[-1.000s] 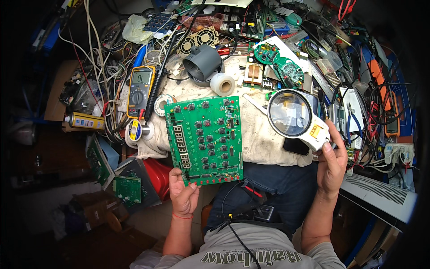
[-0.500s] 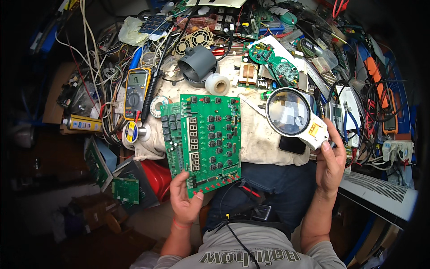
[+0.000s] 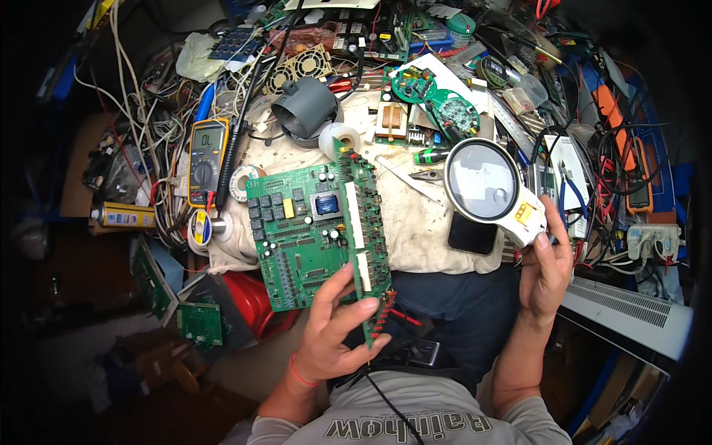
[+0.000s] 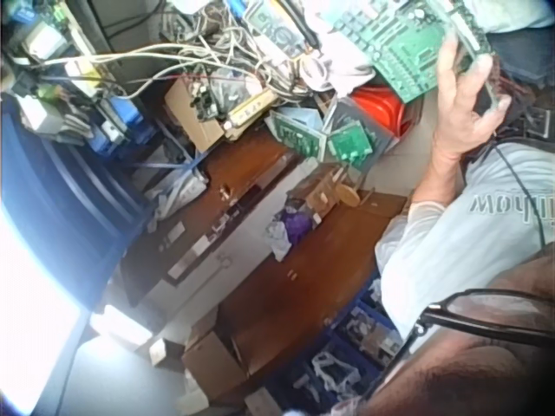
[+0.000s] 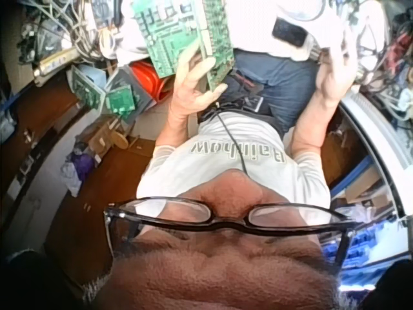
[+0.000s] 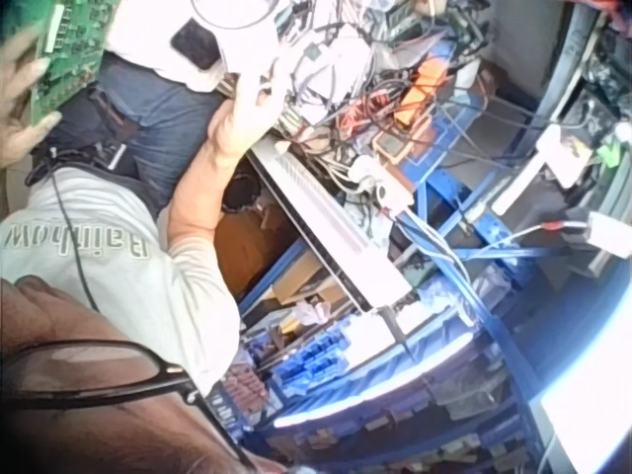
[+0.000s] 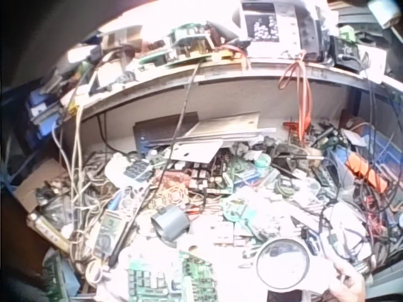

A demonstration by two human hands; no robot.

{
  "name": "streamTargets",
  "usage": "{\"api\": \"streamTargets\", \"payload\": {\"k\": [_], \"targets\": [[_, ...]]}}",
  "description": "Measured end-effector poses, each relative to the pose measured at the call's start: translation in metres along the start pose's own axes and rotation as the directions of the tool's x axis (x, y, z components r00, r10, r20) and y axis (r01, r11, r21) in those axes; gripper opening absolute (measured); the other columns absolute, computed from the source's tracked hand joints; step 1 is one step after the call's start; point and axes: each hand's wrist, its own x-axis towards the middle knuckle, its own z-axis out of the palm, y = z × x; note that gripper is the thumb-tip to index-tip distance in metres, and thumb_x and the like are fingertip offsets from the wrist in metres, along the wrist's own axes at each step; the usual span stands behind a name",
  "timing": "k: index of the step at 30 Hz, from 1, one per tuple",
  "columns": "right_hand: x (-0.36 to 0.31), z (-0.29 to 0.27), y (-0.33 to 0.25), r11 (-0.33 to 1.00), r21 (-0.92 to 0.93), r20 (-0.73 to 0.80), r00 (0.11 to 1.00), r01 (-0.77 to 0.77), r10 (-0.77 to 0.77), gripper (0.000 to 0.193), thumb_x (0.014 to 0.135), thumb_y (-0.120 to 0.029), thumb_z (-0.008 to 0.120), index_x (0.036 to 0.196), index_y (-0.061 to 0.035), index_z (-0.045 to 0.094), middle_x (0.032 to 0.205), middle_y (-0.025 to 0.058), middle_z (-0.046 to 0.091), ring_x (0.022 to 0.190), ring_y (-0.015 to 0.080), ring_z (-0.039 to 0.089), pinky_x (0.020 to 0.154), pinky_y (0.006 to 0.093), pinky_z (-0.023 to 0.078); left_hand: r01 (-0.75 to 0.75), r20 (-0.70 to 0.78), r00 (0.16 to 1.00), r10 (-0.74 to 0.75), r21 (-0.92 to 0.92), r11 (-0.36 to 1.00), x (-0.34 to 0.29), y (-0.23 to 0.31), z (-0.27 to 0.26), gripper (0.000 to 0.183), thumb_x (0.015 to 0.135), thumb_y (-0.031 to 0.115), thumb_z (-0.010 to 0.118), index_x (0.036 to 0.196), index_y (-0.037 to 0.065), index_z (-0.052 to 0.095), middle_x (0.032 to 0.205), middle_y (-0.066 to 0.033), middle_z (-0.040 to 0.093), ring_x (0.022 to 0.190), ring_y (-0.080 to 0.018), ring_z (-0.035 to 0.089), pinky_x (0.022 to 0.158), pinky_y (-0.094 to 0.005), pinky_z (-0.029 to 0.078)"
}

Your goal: The person uses a soldering iron to reflow solder joints on a green circuit board, then inspects the board with a magnifying lamp and tests it with a multimeter. They repeat soldering and inspection steps on different areas of the board.

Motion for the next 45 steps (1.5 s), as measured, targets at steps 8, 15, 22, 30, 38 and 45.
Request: {"api": "streamTargets", "payload": {"k": [8,15,22,30,38,45], "targets": [[0.003,-0.006,-0.015,0.996,0.036,-0.035,0.997,0.076,-0.075,0.066,0.099,-0.011,0.060,0.154,0.0138,0.033,0.145,0.0279,0.053,0.131,0.0318,0.059,0.113,0.0438,0.046,-0.129,0.280,0.959,0.028,0.349,0.928,0.055,0.015,0.024,0.064,0.074,0.025,0.088,0.134,0.020,0.066,0.157,-0.0206,0.038,0.121,-0.0319,0.059,0.085,-0.0329,0.060],[0.005,-0.010,-0.024,0.991,-0.005,-0.055,0.990,0.132,-0.132,0.067,0.100,-0.015,0.059,0.155,0.0120,0.031,0.146,0.0269,0.054,0.129,0.0299,0.060,0.108,0.0412,0.047,-0.278,0.407,0.912,0.053,0.516,0.811,0.088,0.011,0.060,0.061,0.074,0.032,0.084,0.129,0.017,0.063,0.155,-0.0211,0.043,0.109,-0.0280,0.061,0.084,-0.0314,0.057],[0.007,-0.014,-0.025,0.991,-0.074,-0.054,0.992,0.113,-0.117,0.070,0.101,-0.020,0.060,0.157,0.0096,0.029,0.147,0.0218,0.054,0.122,0.0247,0.062,0.094,0.0332,0.051,-0.360,0.444,0.890,0.101,0.551,0.753,0.097,0.000,0.083,0.045,0.083,0.021,0.068,0.125,0.005,0.063,0.148,-0.0248,0.049,0.097,-0.0239,0.058,0.075,-0.0274,0.054],[0.008,-0.009,-0.024,0.987,-0.121,-0.039,0.993,0.110,-0.115,0.070,0.101,-0.019,0.060,0.158,0.0096,0.028,0.144,0.0219,0.056,0.120,0.0243,0.063,0.089,0.0320,0.051,-0.386,0.435,0.897,0.081,0.680,0.623,0.099,-0.007,0.104,0.040,0.086,0.020,0.059,0.121,0.002,0.066,0.141,-0.0217,0.056,0.099,-0.0226,0.058,0.071,-0.0240,0.052],[0.010,0.009,-0.027,0.988,-0.103,-0.019,0.993,0.117,-0.119,0.068,0.100,-0.016,0.062,0.155,0.0118,0.032,0.136,0.0234,0.062,0.113,0.0236,0.067,0.092,0.0317,0.054,-0.395,0.441,0.895,0.068,0.713,0.580,0.100,-0.011,0.111,0.037,0.089,0.020,0.058,0.118,0.001,0.070,0.140,-0.0222,0.058,0.098,-0.0242,0.058,0.072,-0.0246,0.052],[0.010,0.017,-0.028,0.983,-0.154,0.005,0.994,0.104,-0.105,0.070,0.101,-0.018,0.061,0.156,0.0109,0.030,0.144,0.0247,0.056,0.123,0.0271,0.063,0.099,0.0376,0.053,-0.383,0.438,0.898,0.046,0.725,0.572,0.101,-0.011,0.113,0.036,0.091,0.020,0.057,0.118,0.002,0.071,0.139,-0.0220,0.058,0.097,-0.0241,0.058,0.073,-0.0251,0.051]]}}
